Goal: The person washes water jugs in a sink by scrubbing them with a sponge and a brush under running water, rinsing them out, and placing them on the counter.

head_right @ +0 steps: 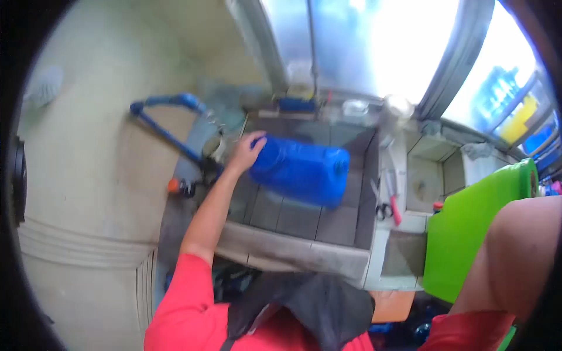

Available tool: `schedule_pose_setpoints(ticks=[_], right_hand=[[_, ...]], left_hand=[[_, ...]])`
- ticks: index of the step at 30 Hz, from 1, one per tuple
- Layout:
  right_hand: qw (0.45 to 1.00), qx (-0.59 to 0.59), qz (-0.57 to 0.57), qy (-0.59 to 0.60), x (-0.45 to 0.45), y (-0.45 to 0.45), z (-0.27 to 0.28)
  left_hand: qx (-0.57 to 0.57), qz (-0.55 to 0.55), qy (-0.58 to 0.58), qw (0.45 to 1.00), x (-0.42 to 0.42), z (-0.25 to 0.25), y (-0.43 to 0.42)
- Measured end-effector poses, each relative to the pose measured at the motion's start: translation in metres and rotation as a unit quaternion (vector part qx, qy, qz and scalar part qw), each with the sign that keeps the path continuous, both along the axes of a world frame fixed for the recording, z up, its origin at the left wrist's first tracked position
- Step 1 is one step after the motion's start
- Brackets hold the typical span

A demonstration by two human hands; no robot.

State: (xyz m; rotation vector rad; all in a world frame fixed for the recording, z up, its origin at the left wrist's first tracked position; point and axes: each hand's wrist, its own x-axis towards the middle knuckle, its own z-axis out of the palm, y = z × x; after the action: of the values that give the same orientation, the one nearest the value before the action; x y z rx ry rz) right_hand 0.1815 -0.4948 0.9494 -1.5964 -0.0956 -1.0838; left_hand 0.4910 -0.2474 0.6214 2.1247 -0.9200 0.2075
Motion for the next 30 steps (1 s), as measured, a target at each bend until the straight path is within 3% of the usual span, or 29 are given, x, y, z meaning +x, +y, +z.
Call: schedule_pose_setpoints(ticks=[5,6,8,10,11,16,17,18,19,20,21,23,25,29,30], right_hand=[[0.997,-0.034,0.008,0.069,0.012,0.054,0.013],[0.996,-0.043,0.007,0.074,-0.031,-0.057,-0.009],[0.994,-0.066,0.005,0.082,-0.023,-0.061,-0.008],[0.992,-0.088,0.0,0.09,-0.024,-0.072,-0.01],[0.99,-0.106,-0.004,0.09,-0.002,0.04,0.005],[0.973,-0.213,-0.025,0.082,-0.046,-0.258,-0.02],[0.968,-0.237,-0.028,0.082,0.056,-0.188,0.007],[0.961,-0.261,-0.031,0.083,0.066,-0.038,0.002],[0.955,-0.284,-0.034,0.083,0.066,-0.055,0.001],[0.962,-0.194,0.091,0.168,0.074,-0.029,-0.042],[0.916,-0.244,0.061,0.312,0.075,-0.004,-0.071],[0.893,-0.366,0.031,0.261,0.096,0.005,-0.193],[0.864,-0.454,-0.026,0.215,0.101,0.023,-0.265],[0.837,-0.474,-0.098,0.257,0.105,0.047,-0.302],[0.832,-0.478,-0.123,0.254,0.108,0.049,-0.303]], left_hand=[[0.056,0.028,0.093,0.994,0.001,0.009,0.002],[0.057,0.03,0.096,0.993,0.008,0.005,0.003],[-0.003,-0.017,0.16,0.987,0.023,-0.009,0.004],[0.032,-0.024,0.183,0.982,0.024,0.004,0.007],[0.06,-0.033,0.199,0.978,0.027,0.015,0.003],[0.126,-0.049,0.21,0.968,0.037,0.043,-0.002],[0.153,-0.051,0.185,0.969,0.04,0.044,-0.004],[0.179,-0.052,0.161,0.969,0.042,0.044,-0.005],[0.166,-0.053,0.159,0.972,0.044,0.045,-0.006],[0.205,-0.052,0.135,0.968,0.046,0.047,-0.008],[0.247,-0.054,0.111,0.961,0.048,0.048,-0.011],[0.24,-0.056,0.098,0.964,0.045,0.049,-0.013],[0.251,-0.024,0.126,0.96,0.044,0.048,-0.014],[0.226,-0.021,0.074,0.971,0.046,0.034,-0.004],[0.231,0.027,0.099,0.968,0.046,0.029,-0.002]])
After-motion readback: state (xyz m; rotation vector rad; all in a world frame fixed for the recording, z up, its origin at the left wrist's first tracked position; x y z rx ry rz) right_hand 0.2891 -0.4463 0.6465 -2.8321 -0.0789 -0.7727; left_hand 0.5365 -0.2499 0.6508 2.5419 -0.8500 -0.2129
